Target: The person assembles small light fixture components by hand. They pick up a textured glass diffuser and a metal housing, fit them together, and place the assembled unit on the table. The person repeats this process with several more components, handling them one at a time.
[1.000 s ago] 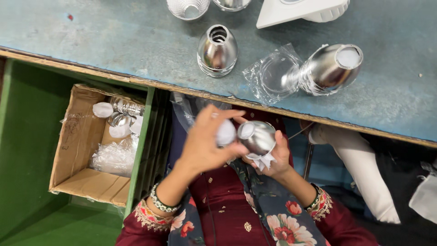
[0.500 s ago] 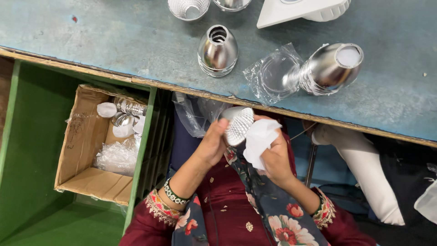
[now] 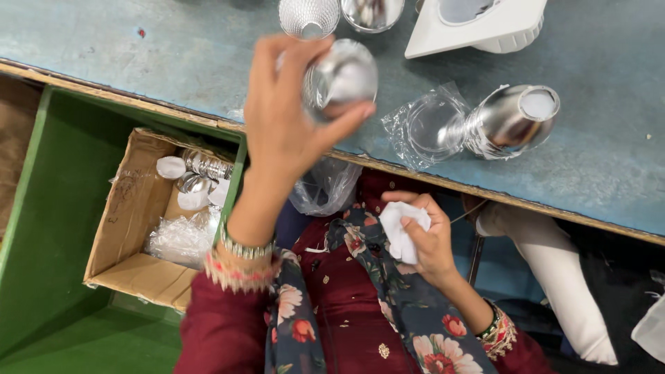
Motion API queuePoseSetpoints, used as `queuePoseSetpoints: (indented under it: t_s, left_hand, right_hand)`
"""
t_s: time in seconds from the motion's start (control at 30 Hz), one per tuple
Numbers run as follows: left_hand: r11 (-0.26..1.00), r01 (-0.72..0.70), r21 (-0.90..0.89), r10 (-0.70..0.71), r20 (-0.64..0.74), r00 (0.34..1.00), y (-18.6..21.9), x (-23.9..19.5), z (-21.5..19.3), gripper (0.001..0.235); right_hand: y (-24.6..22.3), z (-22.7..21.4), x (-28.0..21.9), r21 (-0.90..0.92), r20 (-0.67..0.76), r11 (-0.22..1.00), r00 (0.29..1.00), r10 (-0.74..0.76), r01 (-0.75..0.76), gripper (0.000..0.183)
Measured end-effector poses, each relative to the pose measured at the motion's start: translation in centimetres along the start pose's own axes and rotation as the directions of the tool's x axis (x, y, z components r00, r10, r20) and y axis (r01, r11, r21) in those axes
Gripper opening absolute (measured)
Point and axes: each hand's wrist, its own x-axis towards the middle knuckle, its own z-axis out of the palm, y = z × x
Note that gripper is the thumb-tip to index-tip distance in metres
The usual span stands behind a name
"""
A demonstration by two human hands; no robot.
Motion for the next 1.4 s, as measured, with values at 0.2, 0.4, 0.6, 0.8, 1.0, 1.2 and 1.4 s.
queuePoseSetpoints:
  t_s: [0.2, 0.4, 0.6, 0.8, 1.0, 1.2, 1.4]
  left_hand:
    - [0.97, -0.087, 0.228, 0.04, 0.206, 0.978, -0.3, 5.5, 2.0, 0.066]
    - [0.982, -0.091, 0.163, 0.076, 0.096, 0.992, 2.1, 4.5, 0.0, 0.053]
    - [0.906, 0.104, -0.409, 0.008, 0.264, 0.964, 6.5, -0.4, 3.9, 0.028]
    - [-0.195, 0.427, -0.883, -0.297, 0.468, 0.833, 12.9, -8.6, 8.4, 0.06]
    - [-0.464, 0.554, -0.691, -0.437, 0.723, 0.535, 11.0, -12.9, 7.7, 0.051]
    - [-0.577, 0.494, -0.651, -0.593, 0.749, 0.295, 9.6, -15.7, 6.9, 0.045]
    - [-0.474, 0.504, -0.722, -0.649, 0.673, 0.354, 7.3, -18.9, 10.0, 0.026]
  right_hand:
    - [0.4, -0.2, -0.8, 0.248, 0.016, 0.965, 0.995, -0.096, 0.089, 0.016]
    - [0.3, -0.8, -0.1, 0.617, 0.073, 0.787, 0.995, -0.068, 0.008, 0.03]
    - [-3.0, 1.5, 0.7, 0.197, -0.066, 0.94, 0.96, -0.272, 0.28, 0.023]
    - [-6.8, 4.7, -1.5, -0.306, -0.197, 0.697, 0.673, -0.713, 0.648, 0.009]
    - [-6.7, 6.0, 1.2, -0.72, 0.555, 0.025, 0.597, -0.579, 0.693, 0.039]
    - [-4.0, 6.6, 1.4, -0.765, 0.615, -0.085, 0.684, -0.393, 0.639, 0.069]
    - [0.1, 5.1, 1.5, -0.818, 0.536, -0.126, 0.664, -0.522, 0.562, 0.07]
